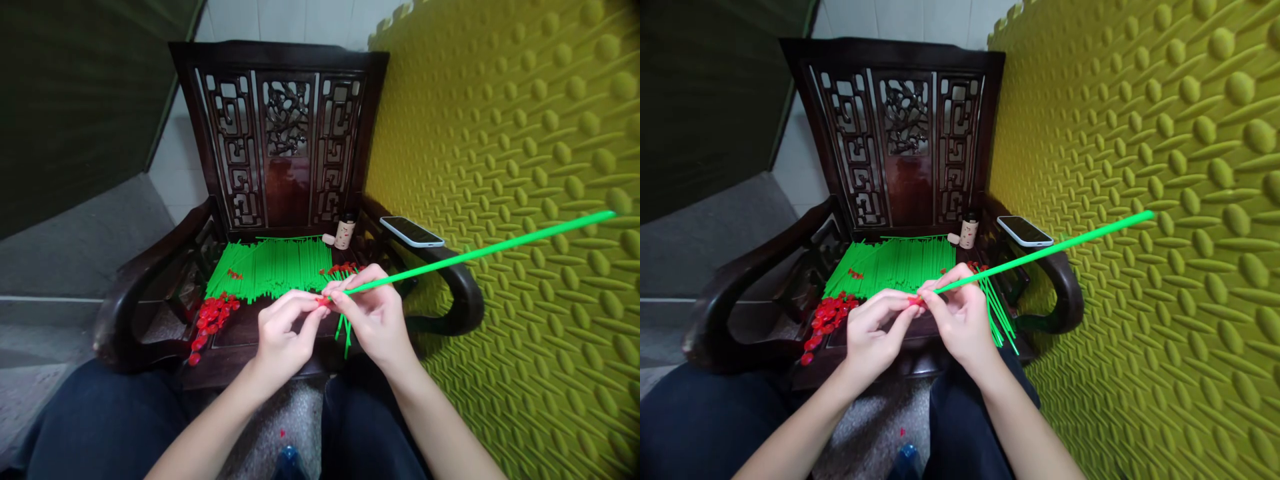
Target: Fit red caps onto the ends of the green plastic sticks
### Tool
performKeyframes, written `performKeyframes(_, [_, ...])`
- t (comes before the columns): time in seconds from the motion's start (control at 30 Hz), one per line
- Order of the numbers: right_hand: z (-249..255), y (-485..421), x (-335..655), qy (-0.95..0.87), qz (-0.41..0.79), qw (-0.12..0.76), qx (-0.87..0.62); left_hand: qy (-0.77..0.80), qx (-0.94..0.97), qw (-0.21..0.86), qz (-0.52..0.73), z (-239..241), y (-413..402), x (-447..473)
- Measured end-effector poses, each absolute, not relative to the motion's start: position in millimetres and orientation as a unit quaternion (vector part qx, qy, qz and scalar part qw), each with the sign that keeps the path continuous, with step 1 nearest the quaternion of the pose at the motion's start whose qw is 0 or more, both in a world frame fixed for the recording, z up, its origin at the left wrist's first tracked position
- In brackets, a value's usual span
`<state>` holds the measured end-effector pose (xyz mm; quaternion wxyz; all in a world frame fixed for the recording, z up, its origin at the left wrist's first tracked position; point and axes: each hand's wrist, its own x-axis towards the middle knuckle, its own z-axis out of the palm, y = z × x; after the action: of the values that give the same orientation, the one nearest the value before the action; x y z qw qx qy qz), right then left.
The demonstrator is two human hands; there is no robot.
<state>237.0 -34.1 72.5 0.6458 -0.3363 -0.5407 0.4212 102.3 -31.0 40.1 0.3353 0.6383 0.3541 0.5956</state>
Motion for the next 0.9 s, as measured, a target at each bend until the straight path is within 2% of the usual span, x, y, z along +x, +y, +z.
performKeyframes(0.3, [69.0,-33.6,239.9,-0.562,0.408,0.648,-0.313,0.336,0.641,0.33,0.606,47.2,-28.4,101.4])
performKeyframes(0.43, [65.5,-31.7,243.2,-0.602,0.369,0.646,-0.29,0.3,0.676,0.286,0.609,53.6,-27.0,94.2])
performKeyframes(0.6, [65.0,-29.0,251.0,-0.65,0.387,0.602,-0.256,0.268,0.719,0.237,0.596,55.8,-26.6,90.2])
performKeyframes(0.67, [65.2,-30.3,250.2,-0.644,0.378,0.613,-0.257,0.267,0.723,0.234,0.593,55.9,-27.0,91.5])
performKeyframes(0.8, [65.8,-36.4,244.9,-0.59,0.349,0.671,-0.282,0.293,0.688,0.261,0.611,57.9,-29.1,94.0])
performKeyframes(0.9, [68.4,-38.4,246.3,-0.535,0.425,0.661,-0.31,0.278,0.663,0.365,0.591,61.1,-28.5,89.5])
